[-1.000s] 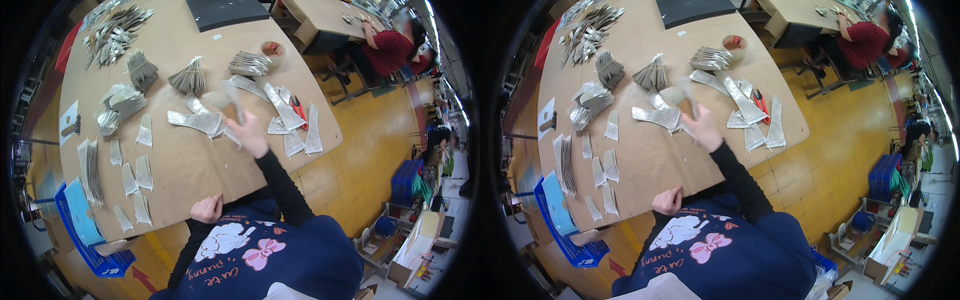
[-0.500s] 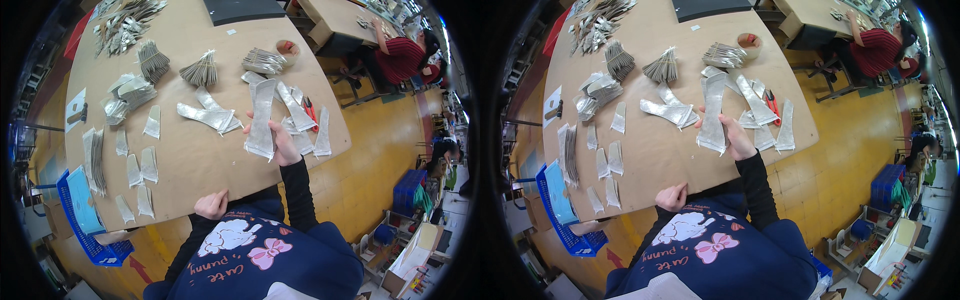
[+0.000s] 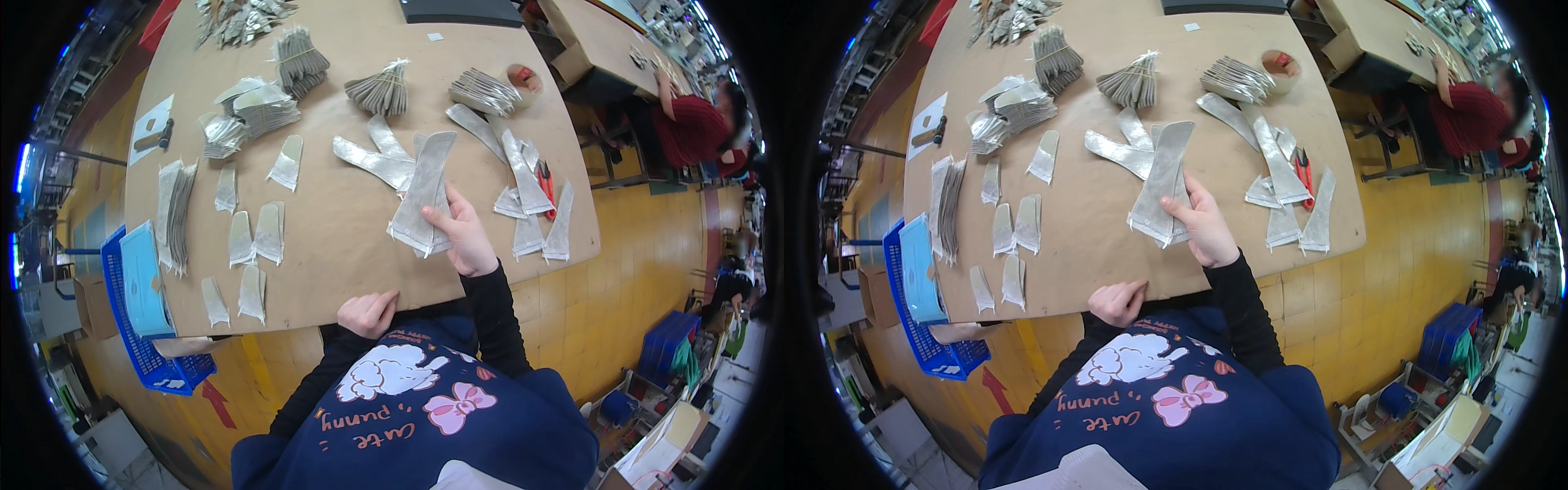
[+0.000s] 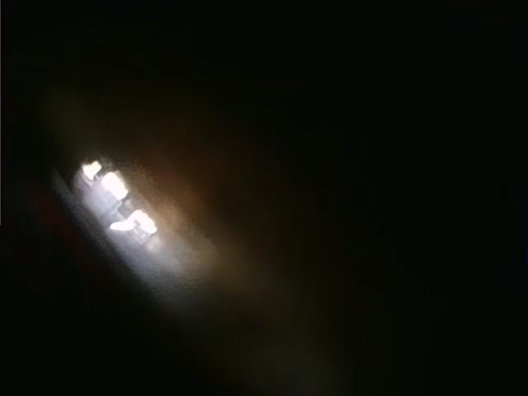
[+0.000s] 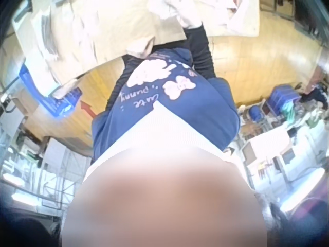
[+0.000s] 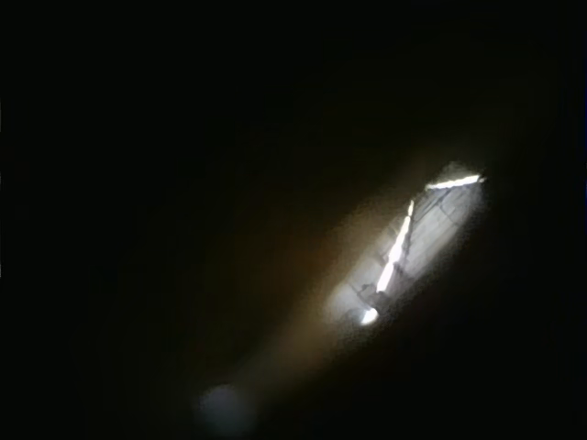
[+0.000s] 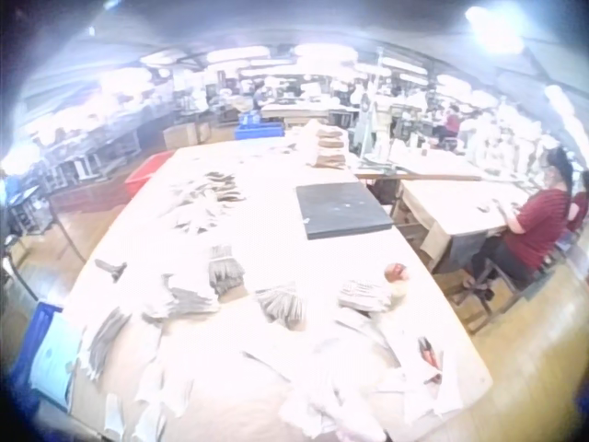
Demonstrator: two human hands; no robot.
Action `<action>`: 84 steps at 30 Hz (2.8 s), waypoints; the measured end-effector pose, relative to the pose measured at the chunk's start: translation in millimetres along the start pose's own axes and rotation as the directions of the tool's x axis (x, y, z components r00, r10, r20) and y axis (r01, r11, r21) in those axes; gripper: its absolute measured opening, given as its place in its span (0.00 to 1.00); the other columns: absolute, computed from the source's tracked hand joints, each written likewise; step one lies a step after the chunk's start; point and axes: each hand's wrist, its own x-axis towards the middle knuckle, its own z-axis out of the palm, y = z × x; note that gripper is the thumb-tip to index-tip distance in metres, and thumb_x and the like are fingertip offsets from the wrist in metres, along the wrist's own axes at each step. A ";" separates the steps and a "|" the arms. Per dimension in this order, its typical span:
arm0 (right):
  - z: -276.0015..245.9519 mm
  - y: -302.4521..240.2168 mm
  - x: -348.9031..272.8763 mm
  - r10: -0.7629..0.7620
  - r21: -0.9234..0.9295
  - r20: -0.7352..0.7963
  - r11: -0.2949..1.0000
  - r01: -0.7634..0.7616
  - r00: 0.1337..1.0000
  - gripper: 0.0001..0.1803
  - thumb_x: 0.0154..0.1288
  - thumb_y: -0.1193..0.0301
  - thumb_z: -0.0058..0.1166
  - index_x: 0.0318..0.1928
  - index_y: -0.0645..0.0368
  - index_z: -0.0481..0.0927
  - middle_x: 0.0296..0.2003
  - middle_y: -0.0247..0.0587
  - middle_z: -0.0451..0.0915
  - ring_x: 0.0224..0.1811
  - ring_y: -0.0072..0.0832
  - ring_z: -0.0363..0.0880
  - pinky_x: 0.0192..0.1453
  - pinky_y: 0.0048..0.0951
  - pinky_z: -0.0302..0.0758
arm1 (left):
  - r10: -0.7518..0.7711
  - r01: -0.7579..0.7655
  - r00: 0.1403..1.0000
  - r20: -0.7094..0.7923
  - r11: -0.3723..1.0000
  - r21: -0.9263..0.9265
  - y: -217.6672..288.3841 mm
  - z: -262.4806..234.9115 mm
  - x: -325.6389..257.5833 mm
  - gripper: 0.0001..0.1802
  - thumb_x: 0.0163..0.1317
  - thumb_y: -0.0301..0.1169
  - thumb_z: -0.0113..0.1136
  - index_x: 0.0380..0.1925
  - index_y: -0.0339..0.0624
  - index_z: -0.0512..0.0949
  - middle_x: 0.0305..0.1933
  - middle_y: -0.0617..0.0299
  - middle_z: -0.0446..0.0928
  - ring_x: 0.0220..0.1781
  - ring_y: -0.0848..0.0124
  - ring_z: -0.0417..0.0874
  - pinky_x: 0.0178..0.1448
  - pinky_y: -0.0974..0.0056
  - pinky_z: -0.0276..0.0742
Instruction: The person repeatedly picks up small white fabric pieces from a table, aligns them with beige insoles, and places them into a blue basket. The process is repetitive and involves handling multiple similar items one at a time.
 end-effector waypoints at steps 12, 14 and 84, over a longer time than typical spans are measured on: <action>20.9 70.0 102.5 -0.076 -0.452 0.037 0.888 0.084 0.996 0.36 0.69 0.81 0.46 0.76 0.65 0.53 0.70 0.43 0.65 0.68 0.29 0.68 0.70 0.28 0.66 | -0.095 0.104 0.994 0.053 0.973 -0.206 -5.2 -7.9 -8.5 0.06 0.58 0.29 0.65 0.36 0.45 0.84 0.27 0.62 0.81 0.28 0.62 0.83 0.31 0.60 0.76; 3.7 54.2 105.3 -0.098 -0.340 -0.148 0.939 0.043 0.984 0.35 0.69 0.81 0.47 0.75 0.66 0.54 0.71 0.44 0.65 0.67 0.29 0.69 0.69 0.28 0.67 | -0.224 0.233 0.972 0.066 0.910 -0.342 -5.8 -14.2 -9.2 0.06 0.59 0.29 0.65 0.37 0.44 0.84 0.29 0.60 0.82 0.30 0.61 0.84 0.33 0.61 0.78; -23.1 28.8 -47.4 0.021 -0.646 -0.041 0.762 -0.043 0.999 0.14 0.67 0.79 0.53 0.52 0.69 0.77 0.42 0.34 0.82 0.44 0.17 0.78 0.50 0.22 0.74 | -0.052 0.147 0.953 0.299 0.941 -0.305 -68.0 -93.6 38.4 0.12 0.60 0.34 0.68 0.36 0.37 0.80 0.56 0.53 0.75 0.54 0.60 0.78 0.57 0.61 0.74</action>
